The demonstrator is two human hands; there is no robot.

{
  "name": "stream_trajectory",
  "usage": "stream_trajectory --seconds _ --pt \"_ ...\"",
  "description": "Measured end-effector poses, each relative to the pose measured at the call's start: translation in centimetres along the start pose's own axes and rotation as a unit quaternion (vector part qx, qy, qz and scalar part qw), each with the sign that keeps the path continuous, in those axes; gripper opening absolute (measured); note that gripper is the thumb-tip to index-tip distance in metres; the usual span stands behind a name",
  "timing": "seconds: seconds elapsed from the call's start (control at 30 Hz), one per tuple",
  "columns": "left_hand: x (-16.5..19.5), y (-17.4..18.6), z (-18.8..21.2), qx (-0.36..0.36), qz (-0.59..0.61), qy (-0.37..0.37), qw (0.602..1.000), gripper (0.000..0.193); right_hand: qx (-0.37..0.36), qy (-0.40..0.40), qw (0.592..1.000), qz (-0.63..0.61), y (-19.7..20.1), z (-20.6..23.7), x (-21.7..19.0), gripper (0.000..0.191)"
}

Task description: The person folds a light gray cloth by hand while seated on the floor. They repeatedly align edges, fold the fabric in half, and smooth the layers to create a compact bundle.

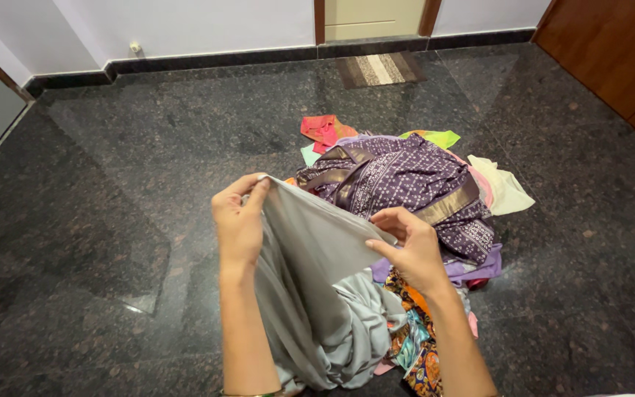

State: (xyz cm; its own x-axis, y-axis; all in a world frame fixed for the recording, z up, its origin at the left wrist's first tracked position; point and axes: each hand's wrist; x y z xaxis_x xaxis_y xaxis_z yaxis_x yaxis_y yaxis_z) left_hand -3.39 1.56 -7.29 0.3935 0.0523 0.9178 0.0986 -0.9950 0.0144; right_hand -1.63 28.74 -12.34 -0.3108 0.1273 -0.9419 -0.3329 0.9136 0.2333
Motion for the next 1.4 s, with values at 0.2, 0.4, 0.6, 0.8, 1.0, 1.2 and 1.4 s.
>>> stream_trajectory --seconds 0.2,0.4,0.6,0.8,1.0,1.2,1.4 --pt "0.0 0.7 -0.1 0.045 -0.007 0.013 0.999 0.017 0.019 0.061 0.997 -0.047 -0.1 0.2 0.4 0.036" --pt "-0.2 1.2 -0.1 0.052 0.004 0.009 0.999 0.016 0.010 0.093 0.996 0.017 0.3 0.3 0.0 0.023" --pt "-0.2 1.6 0.0 0.065 -0.021 0.005 0.998 0.017 -0.014 0.066 0.988 0.141 0.7 0.3 -0.9 0.016" --pt "-0.1 2.1 0.1 0.065 -0.098 0.012 0.993 0.017 0.044 0.148 0.941 0.299 1.1 0.0 -2.3 0.011" --pt "0.2 2.2 0.3 0.052 -0.123 0.029 0.991 0.018 0.037 0.087 0.971 0.218 2.7 0.1 -2.8 0.006" --pt "0.8 1.7 0.4 0.032 -0.135 0.049 0.989 0.019 0.045 0.042 0.988 0.142 2.9 0.5 -2.4 0.005" --pt "0.9 1.6 0.3 0.023 -0.130 0.036 0.991 0.020 0.072 0.004 0.992 0.099 2.8 0.3 -2.5 0.020"
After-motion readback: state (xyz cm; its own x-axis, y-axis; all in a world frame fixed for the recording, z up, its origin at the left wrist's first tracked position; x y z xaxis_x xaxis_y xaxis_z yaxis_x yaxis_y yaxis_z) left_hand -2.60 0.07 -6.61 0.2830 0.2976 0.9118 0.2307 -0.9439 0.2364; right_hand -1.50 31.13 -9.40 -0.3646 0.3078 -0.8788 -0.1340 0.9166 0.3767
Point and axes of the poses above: each hand's wrist, its own z-axis away from the middle knuckle, its own y-axis out of the back of the hand, x = y × z, and after that the axes turned 15 degrees about -x, right-handed
